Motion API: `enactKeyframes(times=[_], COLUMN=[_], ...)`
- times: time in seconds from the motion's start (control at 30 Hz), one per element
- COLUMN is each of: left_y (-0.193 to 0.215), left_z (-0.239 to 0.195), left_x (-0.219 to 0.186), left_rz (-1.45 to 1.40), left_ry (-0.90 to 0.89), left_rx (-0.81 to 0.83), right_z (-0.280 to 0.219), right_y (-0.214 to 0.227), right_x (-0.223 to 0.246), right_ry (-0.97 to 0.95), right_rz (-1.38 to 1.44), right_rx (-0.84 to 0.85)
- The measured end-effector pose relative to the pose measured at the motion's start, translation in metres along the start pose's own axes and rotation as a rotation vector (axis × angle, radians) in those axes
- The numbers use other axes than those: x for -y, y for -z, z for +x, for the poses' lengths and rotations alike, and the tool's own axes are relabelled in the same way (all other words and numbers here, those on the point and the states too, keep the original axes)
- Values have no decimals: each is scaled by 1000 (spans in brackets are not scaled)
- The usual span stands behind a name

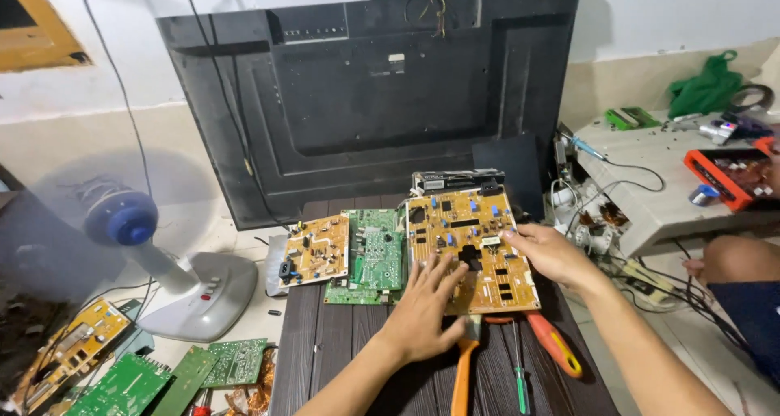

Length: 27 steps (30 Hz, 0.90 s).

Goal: The person cleans several circuit boards using a brush and a screwdriver. They brush dust off the boards, flip them over, and use the screwdriver to scrape or adjust small components. The boards are handled one at a time on a cluttered workbench.

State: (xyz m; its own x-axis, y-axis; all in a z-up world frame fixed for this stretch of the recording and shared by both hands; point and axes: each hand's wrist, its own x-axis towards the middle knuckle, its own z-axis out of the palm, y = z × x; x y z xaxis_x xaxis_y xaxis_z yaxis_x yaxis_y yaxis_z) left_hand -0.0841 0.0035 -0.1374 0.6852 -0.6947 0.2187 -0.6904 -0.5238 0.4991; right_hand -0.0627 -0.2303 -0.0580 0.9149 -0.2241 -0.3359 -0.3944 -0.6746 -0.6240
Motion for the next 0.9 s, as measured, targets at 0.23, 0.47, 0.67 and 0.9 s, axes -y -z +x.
enactKeyframes(times=[0.23, 0.47, 0.67, 0.9], left_y=[-22, -23, -28, -28], left_z=[2, 1, 5, 7], left_x=[16, 12, 15, 1], left_rz=[47, -4, 4, -168], left_ry=[-40, -31, -21, -262], left_rx=[-134, -137, -191, -291], right_z=[-41, -96, -113, -123], right_y=[-23, -62, -70, -91], right_x=[-63, -74, -117, -154], right_ry=[-3, -118, -401, -226], right_rz=[-202, -430, -474, -319], right_rx=[-89, -50, 9, -330])
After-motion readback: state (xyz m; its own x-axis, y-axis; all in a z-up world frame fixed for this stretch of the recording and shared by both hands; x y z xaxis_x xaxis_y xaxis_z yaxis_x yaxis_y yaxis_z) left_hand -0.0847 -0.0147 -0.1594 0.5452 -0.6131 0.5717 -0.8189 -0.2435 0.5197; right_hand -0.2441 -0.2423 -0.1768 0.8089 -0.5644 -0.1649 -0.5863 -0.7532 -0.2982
